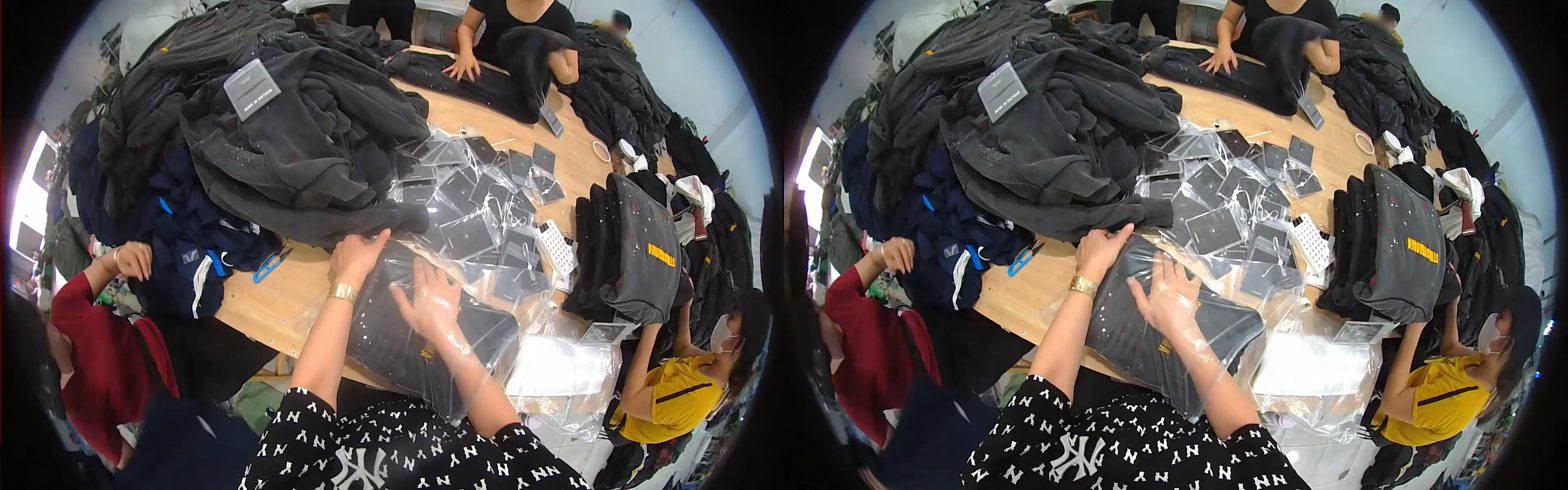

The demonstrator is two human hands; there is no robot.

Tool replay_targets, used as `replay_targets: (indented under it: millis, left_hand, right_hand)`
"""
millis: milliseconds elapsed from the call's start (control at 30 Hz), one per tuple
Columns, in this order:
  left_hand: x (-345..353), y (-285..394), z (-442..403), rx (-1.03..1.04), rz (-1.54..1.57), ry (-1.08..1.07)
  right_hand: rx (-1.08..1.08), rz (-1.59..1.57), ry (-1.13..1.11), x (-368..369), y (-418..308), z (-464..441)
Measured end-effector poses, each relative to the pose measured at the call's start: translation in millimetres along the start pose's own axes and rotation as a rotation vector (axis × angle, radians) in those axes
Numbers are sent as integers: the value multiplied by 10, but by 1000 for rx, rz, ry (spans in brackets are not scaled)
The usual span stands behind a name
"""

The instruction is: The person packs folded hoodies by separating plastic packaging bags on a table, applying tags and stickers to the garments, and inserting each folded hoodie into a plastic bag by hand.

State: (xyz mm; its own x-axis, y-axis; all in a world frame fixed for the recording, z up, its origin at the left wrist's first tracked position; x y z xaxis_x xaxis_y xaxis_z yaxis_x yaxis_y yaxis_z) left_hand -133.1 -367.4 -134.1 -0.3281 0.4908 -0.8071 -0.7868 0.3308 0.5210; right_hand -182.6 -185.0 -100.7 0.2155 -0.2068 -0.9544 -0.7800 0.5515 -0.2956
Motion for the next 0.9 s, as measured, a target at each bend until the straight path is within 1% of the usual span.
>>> replay_targets:
  millis: [67,100,133,200,233,267,300,333,367,400,467,567,633,667,700,733,767,800,833,867,900]
  left_hand:
    - [-51,116,119,181,-52,274]
    - [-122,261,250,511,10,540]
    - [-175,415,368,666,196,485]
    - [89,627,487,743,78,33]
    - [291,563,502,684,-274,-36]
    - [340,509,447,623,-243,-55]
    - [360,450,357,563,-218,-74]
    - [381,401,297,502,-193,-95]
    - [380,395,268,479,-163,-92]
    - [405,366,228,413,-156,-156]
    - [417,378,196,289,-137,-281]
    - [416,402,197,251,-143,-354]
    - [431,394,150,268,-139,-359]
    - [451,406,118,316,-161,-278]
    - [493,425,104,357,-182,-198]
    - [497,474,129,394,-202,-117]
    - [484,703,263,438,-304,-78]
    - [468,1000,497,586,-319,2]
    - [621,1216,716,811,-121,-39]
    - [1008,1378,794,925,57,-95]
    - [1005,1603,1106,634,-48,-547]
  right_hand:
    - [-85,11,47,-43,1,89]
    - [-136,14,77,-66,-4,145]
    - [-182,13,98,-82,-27,210]
    - [-191,-18,47,-117,-76,263]
    - [-186,-42,16,-116,-79,273]
    - [-183,-65,-12,-123,-73,269]
    - [-141,-158,19,-184,9,268]
    - [-89,-186,108,-233,157,319]
    - [57,-136,-61,-168,395,341]
    - [205,-87,-222,-122,666,388]
    - [137,-465,-129,-199,1040,555]
    - [237,-315,-329,-84,1111,711]
    - [36,-346,-60,-106,1032,845]
    - [-68,-364,72,-193,914,899]
    - [-120,-416,-27,-196,834,963]
    - [-237,-308,-50,-256,671,1014]
    - [-358,-196,-69,-288,512,1043]
    - [-485,-81,-88,-311,347,1049]
    - [-540,-32,-187,-286,198,1044]
    - [-590,-21,-300,-226,80,1006]
    - [-628,-134,-267,-158,-14,1009]
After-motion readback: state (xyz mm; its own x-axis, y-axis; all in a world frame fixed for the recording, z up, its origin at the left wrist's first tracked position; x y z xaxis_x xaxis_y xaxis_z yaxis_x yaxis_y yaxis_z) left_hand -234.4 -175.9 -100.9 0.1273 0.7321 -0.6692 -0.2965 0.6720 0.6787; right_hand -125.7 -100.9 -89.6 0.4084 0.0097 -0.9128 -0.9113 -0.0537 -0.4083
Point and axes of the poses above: each hand's wrist, its own z-axis away from the middle knuckle, its own x-axis out of the palm, y = z × x, the point moved 6 cm from there along -z, towards the middle knuckle, and after that the axes turned 3 degrees about -y, right-handed, at the moved point
